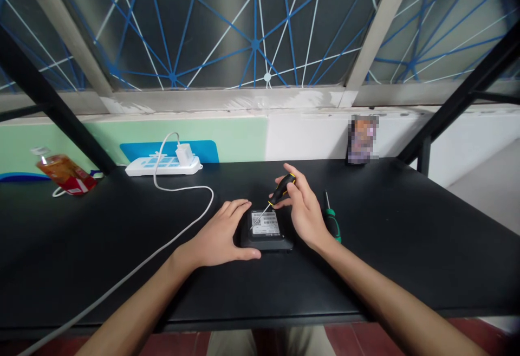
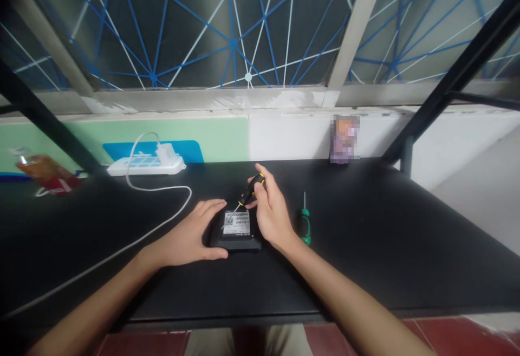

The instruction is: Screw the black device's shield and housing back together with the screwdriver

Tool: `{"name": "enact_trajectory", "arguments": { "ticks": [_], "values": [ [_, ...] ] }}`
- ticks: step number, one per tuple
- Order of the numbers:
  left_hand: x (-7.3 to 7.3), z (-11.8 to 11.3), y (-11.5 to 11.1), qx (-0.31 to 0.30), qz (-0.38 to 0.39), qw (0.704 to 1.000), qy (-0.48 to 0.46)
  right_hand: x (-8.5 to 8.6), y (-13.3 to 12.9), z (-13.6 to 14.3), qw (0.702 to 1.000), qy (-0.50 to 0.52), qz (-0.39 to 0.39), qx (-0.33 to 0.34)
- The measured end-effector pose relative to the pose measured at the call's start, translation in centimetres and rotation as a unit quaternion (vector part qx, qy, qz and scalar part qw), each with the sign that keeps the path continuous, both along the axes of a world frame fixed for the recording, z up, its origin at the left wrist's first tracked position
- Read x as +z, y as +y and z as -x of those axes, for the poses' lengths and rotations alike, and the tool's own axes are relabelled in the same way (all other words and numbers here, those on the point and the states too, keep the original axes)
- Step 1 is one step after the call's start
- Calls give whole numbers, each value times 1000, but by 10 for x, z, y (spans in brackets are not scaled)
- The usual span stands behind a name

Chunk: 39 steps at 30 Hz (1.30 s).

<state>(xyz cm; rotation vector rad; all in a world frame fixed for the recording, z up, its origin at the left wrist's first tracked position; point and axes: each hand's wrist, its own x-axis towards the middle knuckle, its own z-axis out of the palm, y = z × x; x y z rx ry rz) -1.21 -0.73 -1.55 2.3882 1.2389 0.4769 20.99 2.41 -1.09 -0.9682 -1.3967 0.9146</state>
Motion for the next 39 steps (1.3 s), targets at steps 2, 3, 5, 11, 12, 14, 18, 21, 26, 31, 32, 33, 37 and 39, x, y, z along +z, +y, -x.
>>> {"name": "enact_trajectory", "arguments": {
  "ticks": [2, 3, 5, 11, 12, 14, 18, 21, 26, 31, 32, 33, 37, 39],
  "values": [
    [1, 0, 0, 2, 2, 1000, 5, -1, 0, 1, 1000, 17, 1, 4],
    [1, 0, 0, 2, 1, 1000, 5, -1, 0, 1, 1000, 17, 1, 1],
    [0, 0, 0, 0, -3, 1000, 0, 0, 1, 1, 1000, 5, 5, -12],
    [-4, 0, 1, -3, -10, 1000, -10, 4, 4, -1, 998, -44, -1, -35],
    [-4, 0, 1, -3, -11, 1000, -10, 4, 4, -1, 998, -47, -2, -37],
    [-5, 1, 1, -3, -13, 1000, -10, 5, 2, -1, 998, -48, -4, -39],
    [-4, 1, 1, -2, -11, 1000, -3, 3, 1, -2, 998, -48, 0, -28],
    [-2, 0, 0, 1, -2, 1000, 6, 0, 2, -2, 1000, -27, 1, -6],
    [0, 0, 0, 1, 3, 1000, 6, -5, 4, -3, 1000, -9, -3, 9],
    [-1, 0, 0, 0, 0, 1000, 2, -2, 4, -3, 999, -45, 8, -9],
    [-1, 0, 0, 0, -2, 1000, 3, -1, 3, -3, 998, -56, 12, -11],
    [0, 0, 0, 0, -4, 1000, 3, 0, 3, -2, 998, -64, 14, -14],
    [1, 0, -1, 1, -3, 1000, 10, 3, 1, -2, 996, -83, 18, -27],
    [0, 0, 0, 1, -3, 1000, 15, 3, 0, -1, 996, -80, 23, -28]
  ]
}}
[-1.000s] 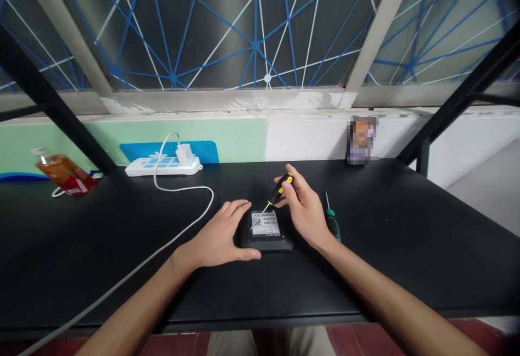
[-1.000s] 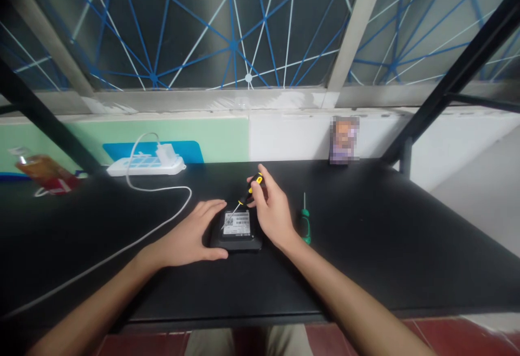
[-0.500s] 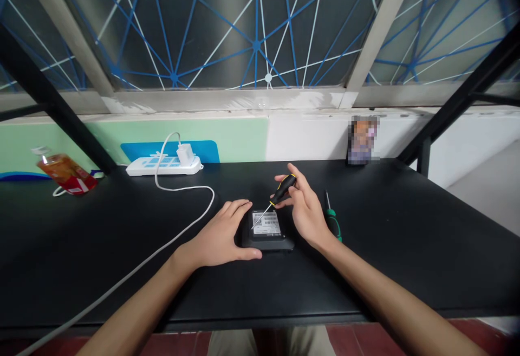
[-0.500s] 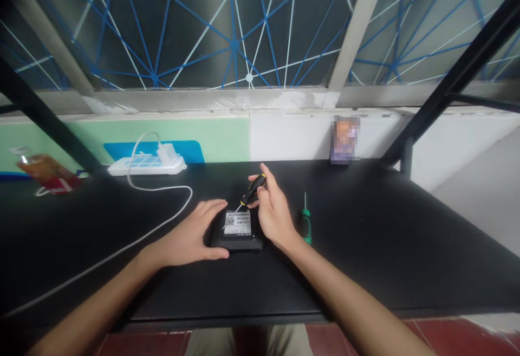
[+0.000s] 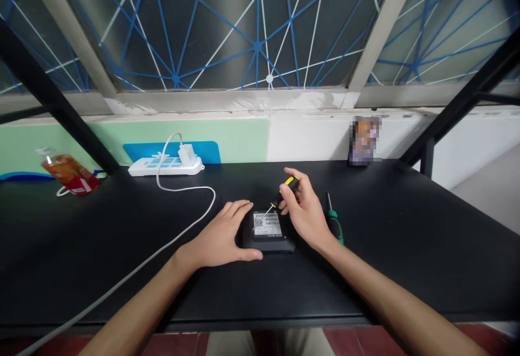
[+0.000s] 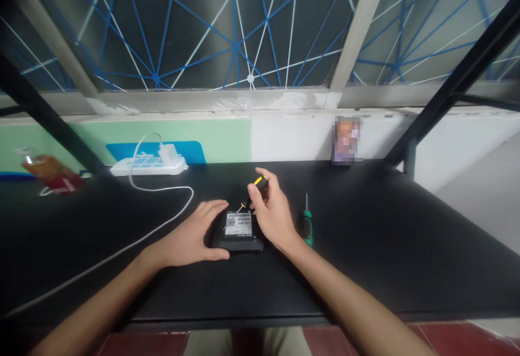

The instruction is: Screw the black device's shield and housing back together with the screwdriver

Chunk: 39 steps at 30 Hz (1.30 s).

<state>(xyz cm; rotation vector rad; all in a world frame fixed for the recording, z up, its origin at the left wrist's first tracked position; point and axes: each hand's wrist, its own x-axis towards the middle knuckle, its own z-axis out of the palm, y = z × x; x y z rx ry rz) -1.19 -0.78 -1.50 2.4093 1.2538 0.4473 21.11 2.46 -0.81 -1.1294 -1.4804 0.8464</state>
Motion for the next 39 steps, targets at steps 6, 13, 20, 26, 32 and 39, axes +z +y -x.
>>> {"name": "enact_trajectory", "arguments": {
  "ticks": [6, 13, 20, 26, 32, 39],
  "values": [
    [-1, 1, 1, 0, 0, 1000, 6, -6, 3, 1, 998, 58, 10, 23],
    [3, 2, 0, -3, 9, 1000, 5, -4, 7, 0, 996, 85, -9, -12],
    [5, 2, 0, -3, 14, 1000, 6, -1, 15, -7, 994, 77, -26, -72],
    [8, 3, -3, -3, 18, 1000, -6, 0, 25, -20, 987, 41, -55, -148],
    [9, 4, -3, -5, 23, 1000, -9, 1, 33, -30, 976, -31, -62, -206],
    [8, 5, -2, -3, 32, 999, -4, 2, 33, -32, 972, -67, -70, -216]
  ]
}}
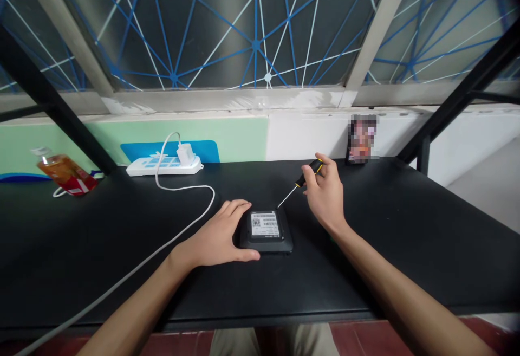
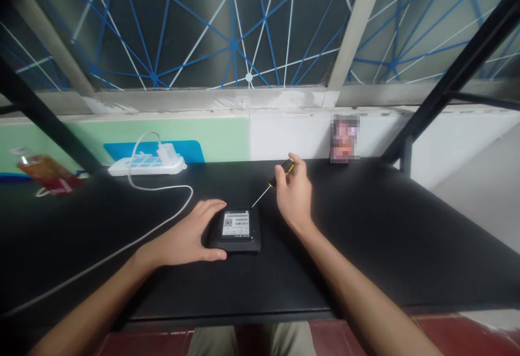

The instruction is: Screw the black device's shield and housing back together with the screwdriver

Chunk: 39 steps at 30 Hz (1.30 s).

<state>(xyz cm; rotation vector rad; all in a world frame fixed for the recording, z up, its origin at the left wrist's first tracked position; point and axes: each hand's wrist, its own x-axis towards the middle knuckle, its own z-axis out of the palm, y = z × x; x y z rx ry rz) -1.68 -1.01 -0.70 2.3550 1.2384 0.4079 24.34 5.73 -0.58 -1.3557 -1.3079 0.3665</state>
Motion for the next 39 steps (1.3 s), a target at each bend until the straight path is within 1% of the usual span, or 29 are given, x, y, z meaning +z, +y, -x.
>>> {"name": "enact_trajectory", "arguments": {
  "ticks": [4, 11, 16, 18, 21, 24, 27, 34, 39],
  "values": [
    [0, 0, 0, -3, -5, 1000, -6, -1, -1, 2, 999, 18, -21, 25],
    [0, 0, 0, -3, -6, 1000, -8, 5, 2, 1, 987, 130, -57, 79],
    [0, 0, 0, -1, -8, 1000, -8, 8, -2, 2, 969, 191, -40, 151],
    [1, -1, 0, -1, -7, 1000, -5, 7, -4, 4, 962, 213, -36, 167],
    [2, -1, 0, 2, -4, 1000, 4, 6, -4, 8, 963, 220, -36, 153],
    [2, -1, -1, 2, -2, 1000, 9, 3, -1, 8, 971, 197, -48, 124],
    [2, 0, -1, -4, -5, 1000, 2, 3, 2, 6, 976, 183, -46, 113],
    [3, 0, -1, -2, 0, 1000, 0, 5, 0, 5, 963, 230, -7, 138],
    [2, 1, -1, -6, -6, 1000, -13, 3, -1, 8, 966, 215, -10, 144]
  ]
}}
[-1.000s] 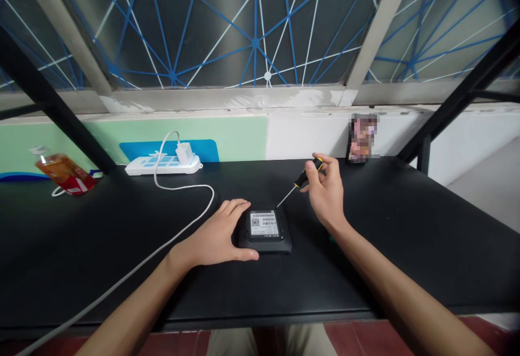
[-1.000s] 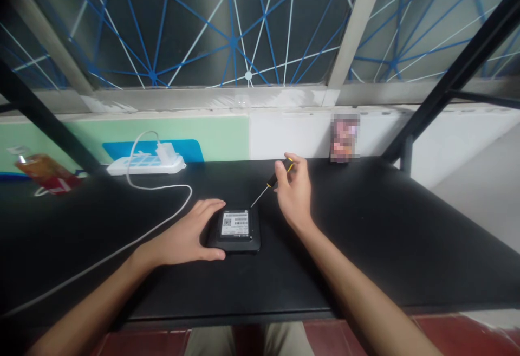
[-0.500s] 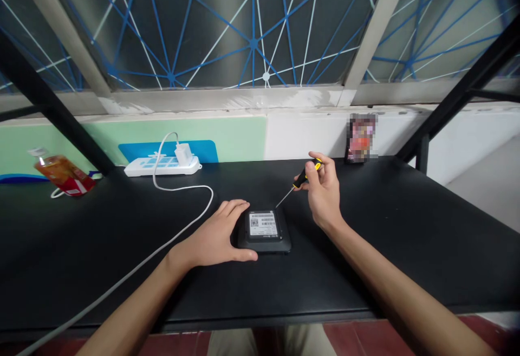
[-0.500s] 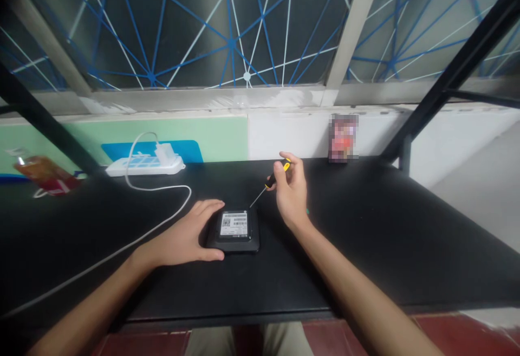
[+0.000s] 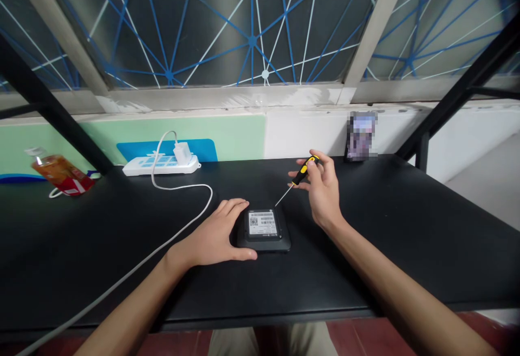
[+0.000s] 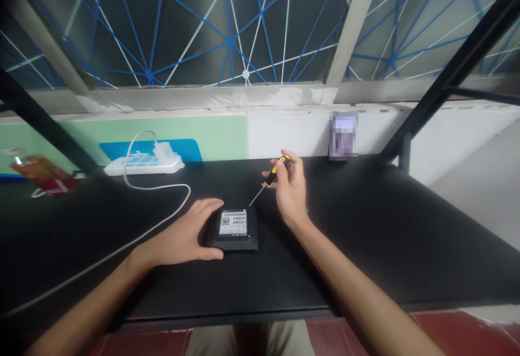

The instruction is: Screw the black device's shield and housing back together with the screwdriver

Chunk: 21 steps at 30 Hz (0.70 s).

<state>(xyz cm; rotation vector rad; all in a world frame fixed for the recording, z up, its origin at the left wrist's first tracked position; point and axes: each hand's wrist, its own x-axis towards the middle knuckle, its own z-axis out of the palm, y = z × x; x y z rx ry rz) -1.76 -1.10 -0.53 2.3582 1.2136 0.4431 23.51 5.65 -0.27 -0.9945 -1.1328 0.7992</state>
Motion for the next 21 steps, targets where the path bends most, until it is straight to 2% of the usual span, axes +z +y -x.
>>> {"name": "enact_trajectory", "arguments": {
  "ticks": [9, 17, 21],
  "values": [
    [0, -1, 0, -1, -4, 1000, 9, 0, 1, -1, 1000, -9, -18, -21],
    [0, -1, 1, 0, -1, 1000, 8, 1, -4, 0, 1000, -20, -20, 8],
    [1, -1, 0, 0, -3, 1000, 12, 1, -4, 3, 999, -34, -34, -11]
  ]
}}
